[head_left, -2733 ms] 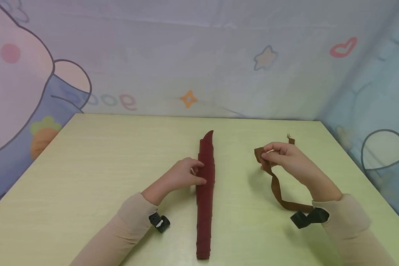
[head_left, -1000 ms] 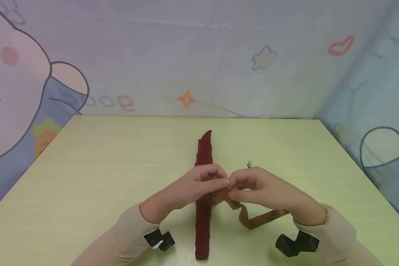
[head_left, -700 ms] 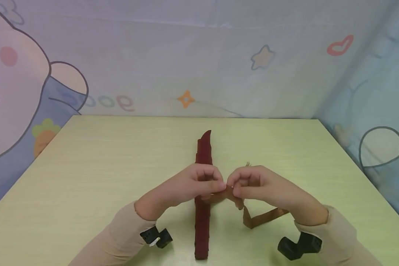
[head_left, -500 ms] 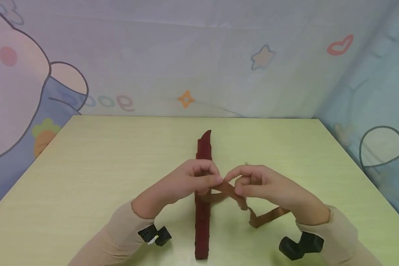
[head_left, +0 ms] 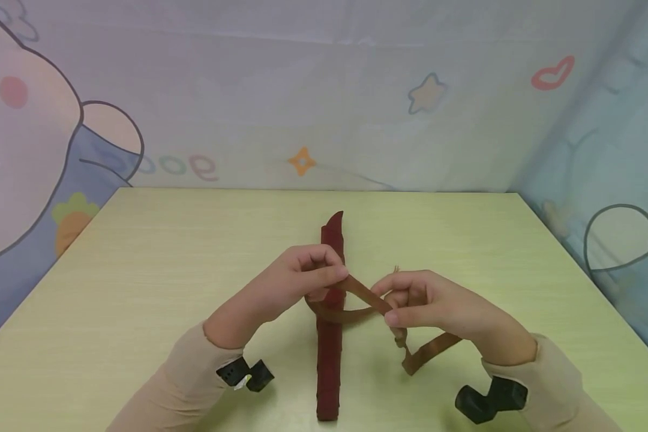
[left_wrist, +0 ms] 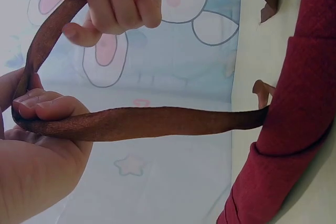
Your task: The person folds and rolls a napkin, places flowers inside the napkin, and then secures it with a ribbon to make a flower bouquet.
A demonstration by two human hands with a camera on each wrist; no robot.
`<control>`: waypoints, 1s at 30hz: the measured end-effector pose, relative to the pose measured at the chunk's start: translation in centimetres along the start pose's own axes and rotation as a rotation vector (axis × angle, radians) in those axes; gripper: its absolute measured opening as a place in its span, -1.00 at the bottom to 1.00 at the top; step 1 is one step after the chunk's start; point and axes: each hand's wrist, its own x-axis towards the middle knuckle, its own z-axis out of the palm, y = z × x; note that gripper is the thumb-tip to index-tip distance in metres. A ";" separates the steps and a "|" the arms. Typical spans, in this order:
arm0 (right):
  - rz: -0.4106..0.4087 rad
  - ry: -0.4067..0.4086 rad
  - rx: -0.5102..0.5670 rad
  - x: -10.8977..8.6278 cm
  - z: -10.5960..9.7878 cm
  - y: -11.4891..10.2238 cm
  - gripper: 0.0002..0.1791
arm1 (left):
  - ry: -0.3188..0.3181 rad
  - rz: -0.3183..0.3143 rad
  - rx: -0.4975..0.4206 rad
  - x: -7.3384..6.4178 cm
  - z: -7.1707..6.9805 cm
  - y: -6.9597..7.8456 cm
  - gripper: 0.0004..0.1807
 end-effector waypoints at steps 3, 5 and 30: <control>-0.002 0.013 -0.031 -0.2 -0.3 0.1 -0.76 | 0.022 -0.013 0.021 0.1 -0.4 0.1 -0.86; -0.018 0.019 -0.055 -0.3 -0.6 0.2 -0.76 | 0.035 -0.021 0.028 0.1 -0.7 0.2 -0.86; 0.088 0.240 -0.051 -0.7 -6.5 -0.8 -0.80 | -0.003 -0.214 0.325 1.1 -8.0 2.6 -0.87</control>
